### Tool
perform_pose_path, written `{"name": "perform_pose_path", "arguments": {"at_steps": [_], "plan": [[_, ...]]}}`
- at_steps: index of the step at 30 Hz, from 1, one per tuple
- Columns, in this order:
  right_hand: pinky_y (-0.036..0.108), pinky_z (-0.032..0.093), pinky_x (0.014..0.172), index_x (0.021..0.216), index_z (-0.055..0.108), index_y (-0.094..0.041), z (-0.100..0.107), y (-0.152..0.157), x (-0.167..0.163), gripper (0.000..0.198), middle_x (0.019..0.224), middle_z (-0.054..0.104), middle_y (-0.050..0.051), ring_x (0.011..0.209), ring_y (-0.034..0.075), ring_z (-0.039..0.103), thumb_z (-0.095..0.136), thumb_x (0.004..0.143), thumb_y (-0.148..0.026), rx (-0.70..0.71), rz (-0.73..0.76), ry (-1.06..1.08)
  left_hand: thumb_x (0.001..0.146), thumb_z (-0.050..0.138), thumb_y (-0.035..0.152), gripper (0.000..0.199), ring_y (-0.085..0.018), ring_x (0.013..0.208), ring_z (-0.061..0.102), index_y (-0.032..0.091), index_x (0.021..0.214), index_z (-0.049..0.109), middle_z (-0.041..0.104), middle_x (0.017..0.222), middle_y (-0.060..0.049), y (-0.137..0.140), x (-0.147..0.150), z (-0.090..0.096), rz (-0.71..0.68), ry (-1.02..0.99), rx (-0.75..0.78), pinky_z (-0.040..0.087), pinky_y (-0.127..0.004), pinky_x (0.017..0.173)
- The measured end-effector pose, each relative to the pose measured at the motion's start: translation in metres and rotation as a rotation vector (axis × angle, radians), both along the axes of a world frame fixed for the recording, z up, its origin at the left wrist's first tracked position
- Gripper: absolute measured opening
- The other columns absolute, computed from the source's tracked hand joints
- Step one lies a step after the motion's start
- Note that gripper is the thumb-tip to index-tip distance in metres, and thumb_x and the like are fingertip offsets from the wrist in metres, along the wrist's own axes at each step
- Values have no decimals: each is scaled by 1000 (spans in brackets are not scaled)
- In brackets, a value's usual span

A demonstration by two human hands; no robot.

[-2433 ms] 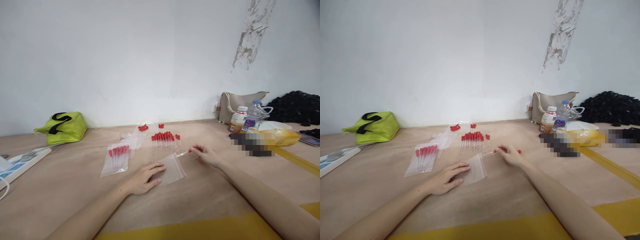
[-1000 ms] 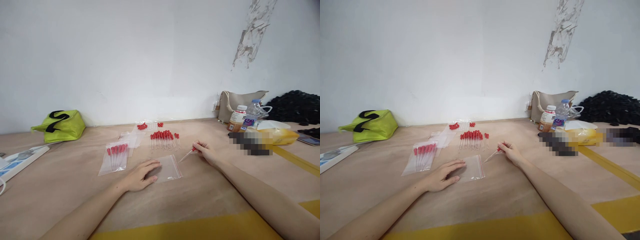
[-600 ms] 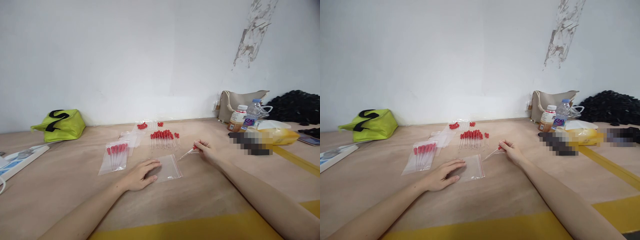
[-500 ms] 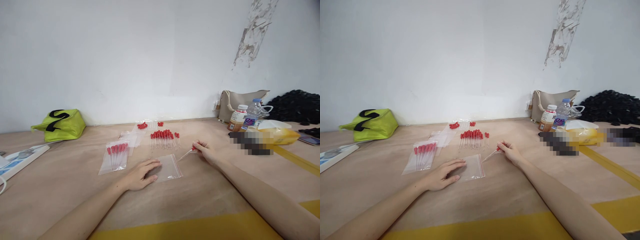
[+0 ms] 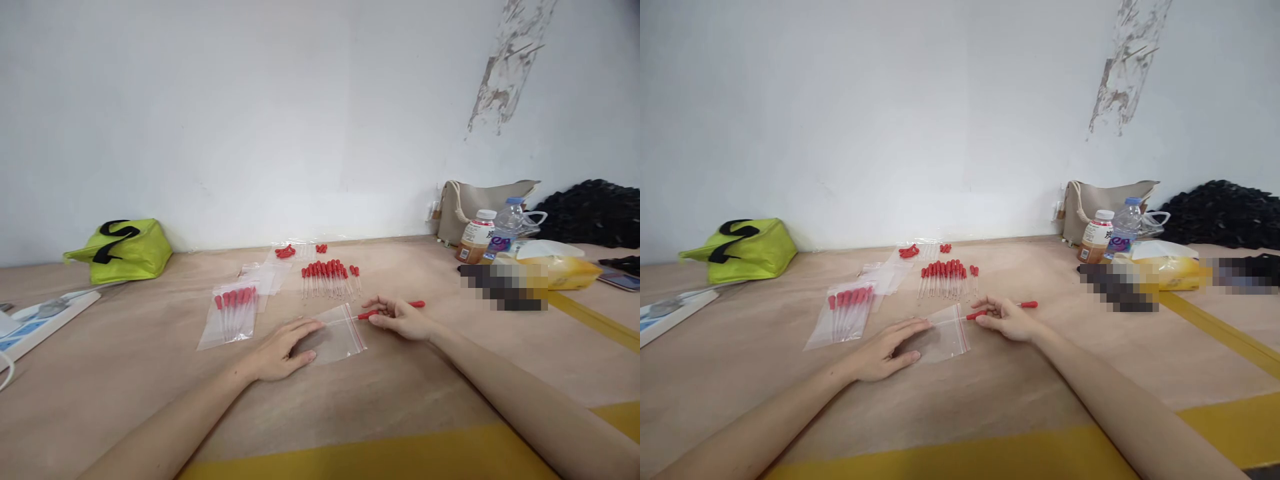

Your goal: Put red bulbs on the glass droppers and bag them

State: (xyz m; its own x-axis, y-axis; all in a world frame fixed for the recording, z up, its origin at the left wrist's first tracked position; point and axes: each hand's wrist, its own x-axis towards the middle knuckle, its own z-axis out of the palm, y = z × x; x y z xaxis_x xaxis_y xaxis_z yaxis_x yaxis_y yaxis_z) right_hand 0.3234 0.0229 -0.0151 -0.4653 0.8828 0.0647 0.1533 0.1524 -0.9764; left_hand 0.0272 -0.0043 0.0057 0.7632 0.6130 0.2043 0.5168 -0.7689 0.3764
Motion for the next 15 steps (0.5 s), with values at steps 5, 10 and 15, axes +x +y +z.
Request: {"name": "perform_pose_path", "arguments": {"at_steps": [5,10,15], "plan": [[20,34,52,84,56,-17,-2,-3,-14,29,66,54,-2,57,8,45,64,67,-40,134,52,-52,84,46,29,48,-22,120,37,25,130,32,42,131,-4,5,2,-1,-19,4,-12,30,-38,99],[21,39,55,79,56,-16,-1,-6,-26,31,81,58,1,62,8,50,67,64,-41,168,82,1,84,46,24,51,-21,118,39,27,131,29,42,131,-3,6,5,1,-35,21,-22,29,-38,100],[21,42,52,85,46,-18,-2,-11,-36,30,82,57,1,63,8,54,60,72,-41,7,220,93,83,47,23,50,-22,115,42,26,130,31,45,127,-4,5,8,1,-30,9,-27,33,-38,96]]}}
